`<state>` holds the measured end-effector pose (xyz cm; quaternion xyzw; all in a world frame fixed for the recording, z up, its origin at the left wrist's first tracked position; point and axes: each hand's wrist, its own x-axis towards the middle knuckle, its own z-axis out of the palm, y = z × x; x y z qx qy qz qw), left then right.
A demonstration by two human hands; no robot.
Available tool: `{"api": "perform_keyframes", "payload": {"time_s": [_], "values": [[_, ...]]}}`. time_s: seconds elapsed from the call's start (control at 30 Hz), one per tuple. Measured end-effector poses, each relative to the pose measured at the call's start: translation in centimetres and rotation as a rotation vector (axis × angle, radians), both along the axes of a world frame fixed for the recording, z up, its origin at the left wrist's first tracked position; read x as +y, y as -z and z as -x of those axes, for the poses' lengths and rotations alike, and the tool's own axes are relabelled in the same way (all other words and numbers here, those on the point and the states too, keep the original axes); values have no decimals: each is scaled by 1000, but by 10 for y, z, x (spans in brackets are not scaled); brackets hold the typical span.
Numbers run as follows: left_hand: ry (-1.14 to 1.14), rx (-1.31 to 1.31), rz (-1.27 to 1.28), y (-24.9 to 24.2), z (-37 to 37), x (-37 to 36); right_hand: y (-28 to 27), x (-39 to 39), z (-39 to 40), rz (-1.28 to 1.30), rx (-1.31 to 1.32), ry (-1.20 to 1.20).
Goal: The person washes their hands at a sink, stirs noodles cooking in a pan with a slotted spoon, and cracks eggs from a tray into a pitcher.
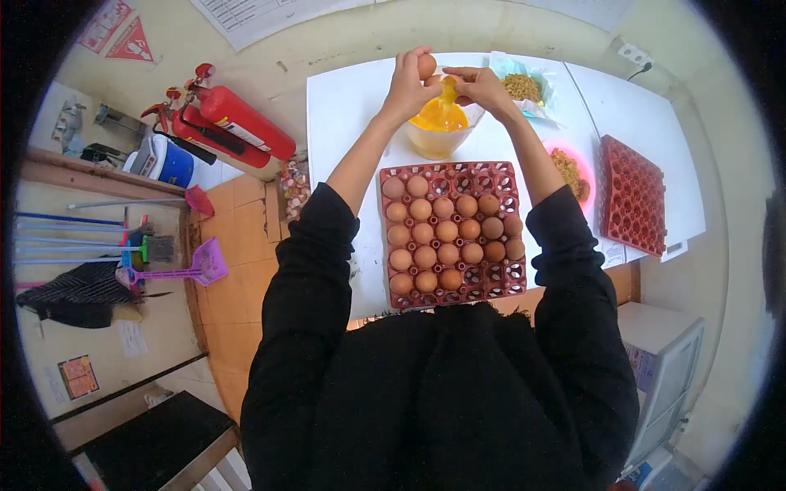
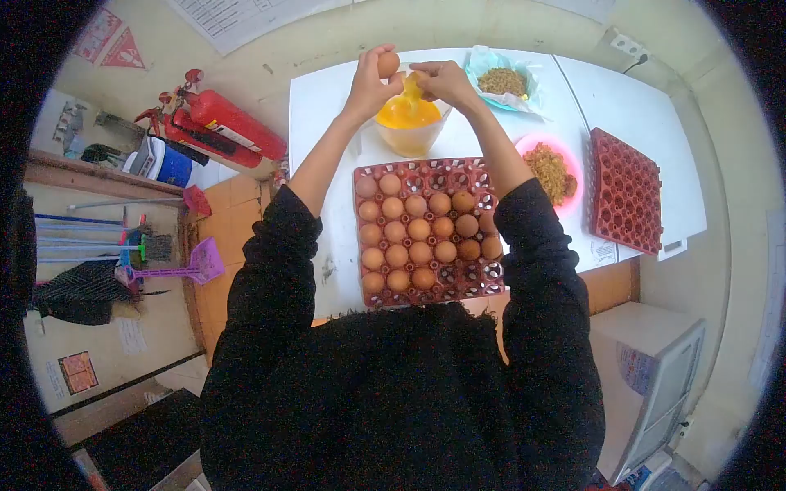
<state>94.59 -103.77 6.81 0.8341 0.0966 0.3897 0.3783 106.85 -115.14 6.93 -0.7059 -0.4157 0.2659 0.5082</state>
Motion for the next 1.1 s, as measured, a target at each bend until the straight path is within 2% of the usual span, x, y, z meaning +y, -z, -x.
{"api": "perform_keyframes", "payload": {"time_s": [0.03,0.07,0.13,0.17,0.23,0.3,0.37,0.4,0.43,0.5,0.53,0.6,0.63,0.67,0.7,0.73,0.8,0.83,0.87,0.9,0.93,0.97,1.0,1.03,1.1], "values": [[38,27,-13,0,2,1,2,-1,-1,8,-132,-2],[75,56,-25,0,5,0,4,-1,-1,10,-131,-5],[109,84,-60,-3,9,-3,4,1,5,-157,-770,-8],[144,110,-99,-5,13,-3,1,1,11,-158,-769,-18],[120,110,-191,-11,28,2,-9,-1,30,-143,-1024,102],[78,128,-280,-16,52,16,-30,5,56,-125,-995,97],[-60,-5,-183,-24,88,38,-42,22,84,-145,-551,0],[-120,34,-162,-29,111,52,-47,33,101,-170,-434,-109],[-177,69,-143,-36,136,69,-43,52,114,-183,-477,-161],[-73,141,406,-49,179,91,-45,100,140,-221,-480,-250],[-83,139,404,-42,191,111,-36,131,147,-187,-526,-270],[-517,374,-140,0,210,166,-24,165,157,-154,-610,-198],[-526,376,-140,20,225,188,-22,173,162,-122,-700,-110],[-578,328,-99,40,238,209,-21,169,162,-247,-723,-82],[-625,280,-53,50,249,221,-28,151,161,-240,-677,-154],[-620,283,-43,56,261,225,-33,123,160,-224,-629,-226],[-539,285,351,65,277,221,-27,66,149,126,-774,-343],[-536,281,360,64,277,211,-26,39,150,360,-796,-362],[-479,296,515,56,275,196,5,18,141,339,-850,-316],[-417,313,666,47,271,182,22,3,137,462,-857,-395],[-411,314,662,37,262,167,35,-9,135,583,-859,-471],[-358,256,772,27,250,150,49,-18,137,579,-861,-463],[-308,195,882,20,238,139,63,-25,140,507,-816,-356],[-310,194,877,16,228,136,77,-30,141,435,-767,-254],[43,60,1081,14,207,131,95,-33,136,393,-696,-264]]}}
